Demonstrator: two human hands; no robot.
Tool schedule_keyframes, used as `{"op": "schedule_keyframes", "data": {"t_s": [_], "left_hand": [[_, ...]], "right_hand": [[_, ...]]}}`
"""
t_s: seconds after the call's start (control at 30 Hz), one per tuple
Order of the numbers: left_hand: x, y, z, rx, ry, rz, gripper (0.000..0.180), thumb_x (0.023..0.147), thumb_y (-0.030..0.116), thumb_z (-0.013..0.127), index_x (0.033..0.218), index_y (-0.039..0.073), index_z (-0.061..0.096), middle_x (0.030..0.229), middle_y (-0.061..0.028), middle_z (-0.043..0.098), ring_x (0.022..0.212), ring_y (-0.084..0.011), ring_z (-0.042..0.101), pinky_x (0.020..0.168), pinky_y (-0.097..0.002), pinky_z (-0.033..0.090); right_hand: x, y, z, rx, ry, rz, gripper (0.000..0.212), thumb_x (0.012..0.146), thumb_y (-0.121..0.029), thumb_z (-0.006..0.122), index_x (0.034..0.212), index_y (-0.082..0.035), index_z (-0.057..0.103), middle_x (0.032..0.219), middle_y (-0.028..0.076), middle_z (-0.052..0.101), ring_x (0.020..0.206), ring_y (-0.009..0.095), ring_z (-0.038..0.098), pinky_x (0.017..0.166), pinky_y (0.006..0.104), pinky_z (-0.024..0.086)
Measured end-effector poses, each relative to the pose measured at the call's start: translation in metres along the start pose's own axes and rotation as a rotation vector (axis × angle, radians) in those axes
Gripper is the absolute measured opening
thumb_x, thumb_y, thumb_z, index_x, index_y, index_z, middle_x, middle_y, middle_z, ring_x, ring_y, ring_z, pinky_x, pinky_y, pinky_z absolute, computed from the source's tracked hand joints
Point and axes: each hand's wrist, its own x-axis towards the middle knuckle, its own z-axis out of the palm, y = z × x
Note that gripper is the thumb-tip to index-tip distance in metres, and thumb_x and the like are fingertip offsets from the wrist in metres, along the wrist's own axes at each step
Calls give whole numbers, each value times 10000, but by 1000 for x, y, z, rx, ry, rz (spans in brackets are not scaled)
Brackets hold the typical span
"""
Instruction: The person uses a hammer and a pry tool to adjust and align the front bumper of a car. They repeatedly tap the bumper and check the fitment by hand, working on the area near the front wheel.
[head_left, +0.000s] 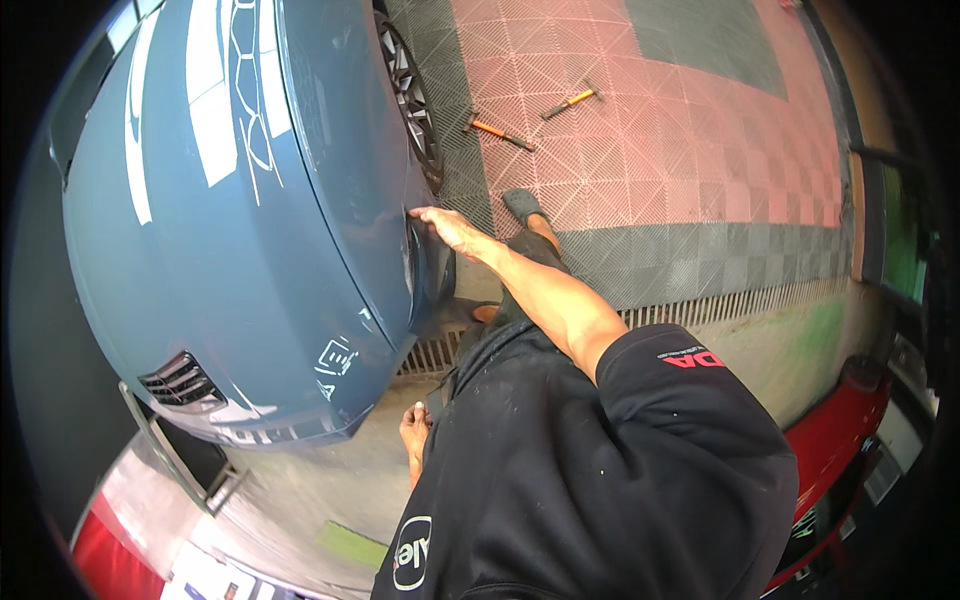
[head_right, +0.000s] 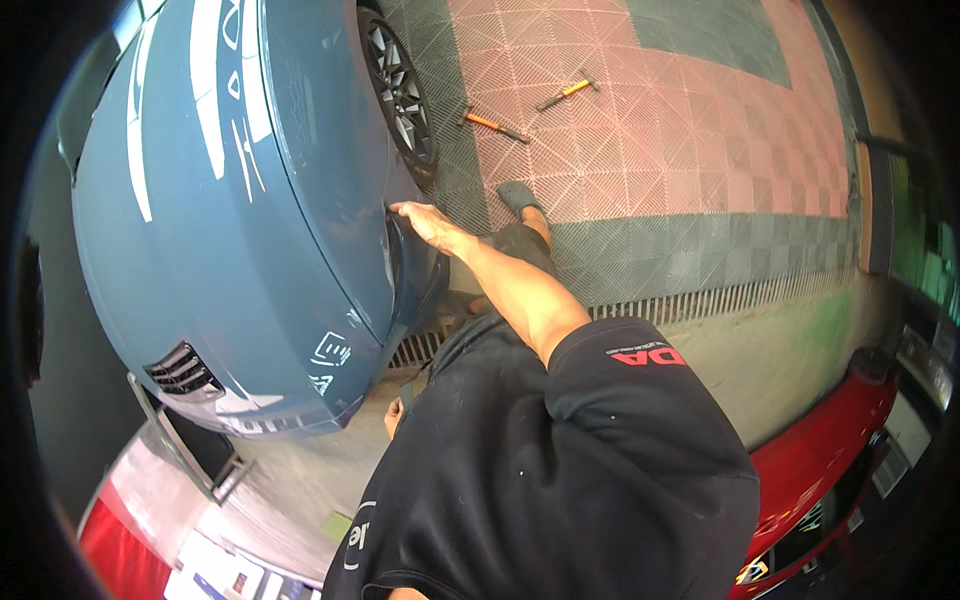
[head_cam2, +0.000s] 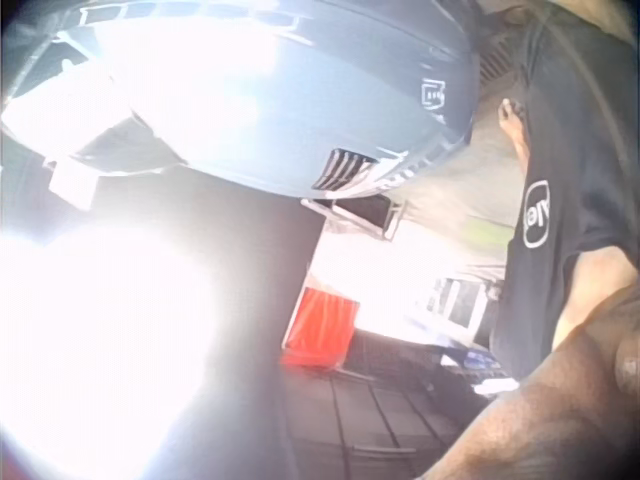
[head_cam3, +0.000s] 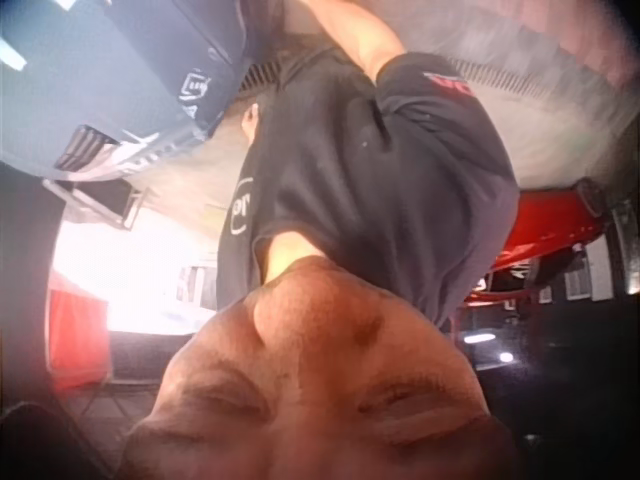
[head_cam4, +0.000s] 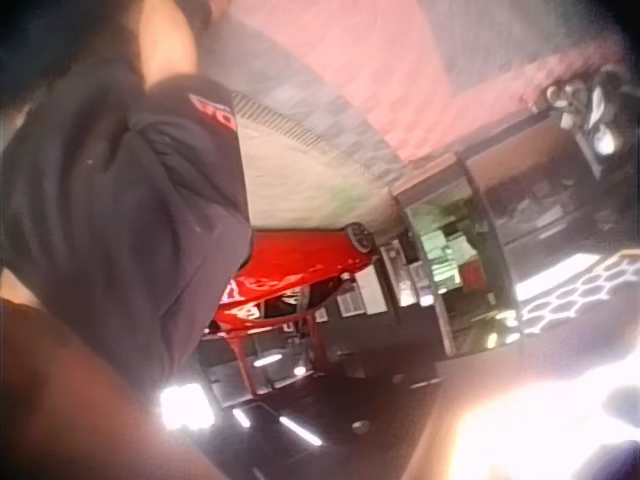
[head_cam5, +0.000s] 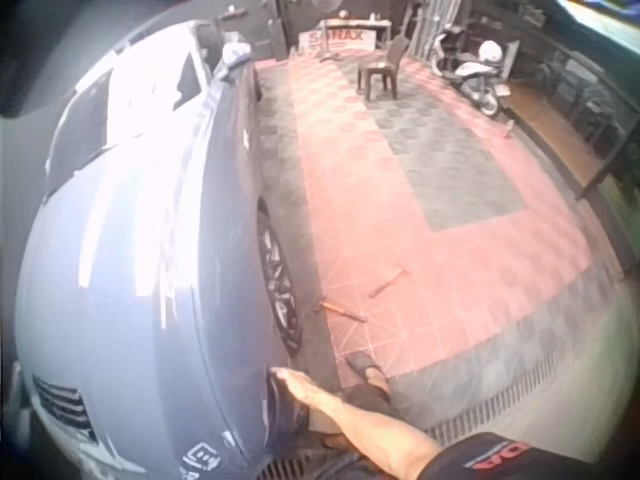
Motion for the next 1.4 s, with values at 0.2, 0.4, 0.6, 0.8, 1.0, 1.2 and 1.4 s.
{"op": "schedule_keyframes", "data": {"t_s": [0.2,0.4,0.6,0.8,1.0,1.2,1.4], "left_hand": [[-56,3,130,-89,69,-259,351,1045,292,639,1128,-45,689,1028,-98,729,925,-174,625,825,-314,510],[-116,11,237,-200,247,-201,411,1014,378,675,1108,-21,701,996,-90,727,896,-156,644,787,-317,520],[-170,82,326,-515,387,-390,455,996,421,689,1195,12,665,1040,-71,706,886,-151,667,745,-311,533],[-222,61,457,-820,585,-489,415,1017,388,661,1234,34,648,1055,-58,698,878,-149,673,712,-303,526],[-296,49,672,-980,692,-582,366,1023,373,646,1128,23,661,909,-46,683,740,-136,649,609,-293,508],[-371,74,916,-807,629,-561,362,1000,372,640,1062,18,686,897,-91,698,775,-221,668,668,-345,515],[-387,114,1053,-668,791,-428,367,978,371,634,996,12,710,886,-136,712,811,-306,687,727,-396,523]], "right_hand": [[18,-8,-40,-459,-178,218,424,963,-226,533,1332,-83,684,1240,166,724,1193,300,661,1045,375,489],[47,-20,-111,-797,-315,148,397,957,-272,571,1257,-55,715,1224,185,727,1177,307,673,1019,390,503],[72,-24,-259,-1206,-337,70,439,914,-309,566,1192,-9,727,1198,256,711,1148,402,673,1034,456,500],[63,-62,-393,-1428,-344,171,431,946,-295,622,1230,17,711,1137,218,744,1108,319,693,976,410,525],[37,-106,-462,-1554,-565,134,427,949,-314,641,1221,6,718,1165,202,735,1109,331,685,978,389,515],[0,-155,-470,-1683,-745,-8,438,940,-318,595,1243,-28,719,1215,238,717,1172,376,673,1040,418,504],[-25,-166,-476,-1723,-954,-110,439,976,-326,599,1274,-21,704,1285,214,697,1215,373,654,1055,412,493]]}}
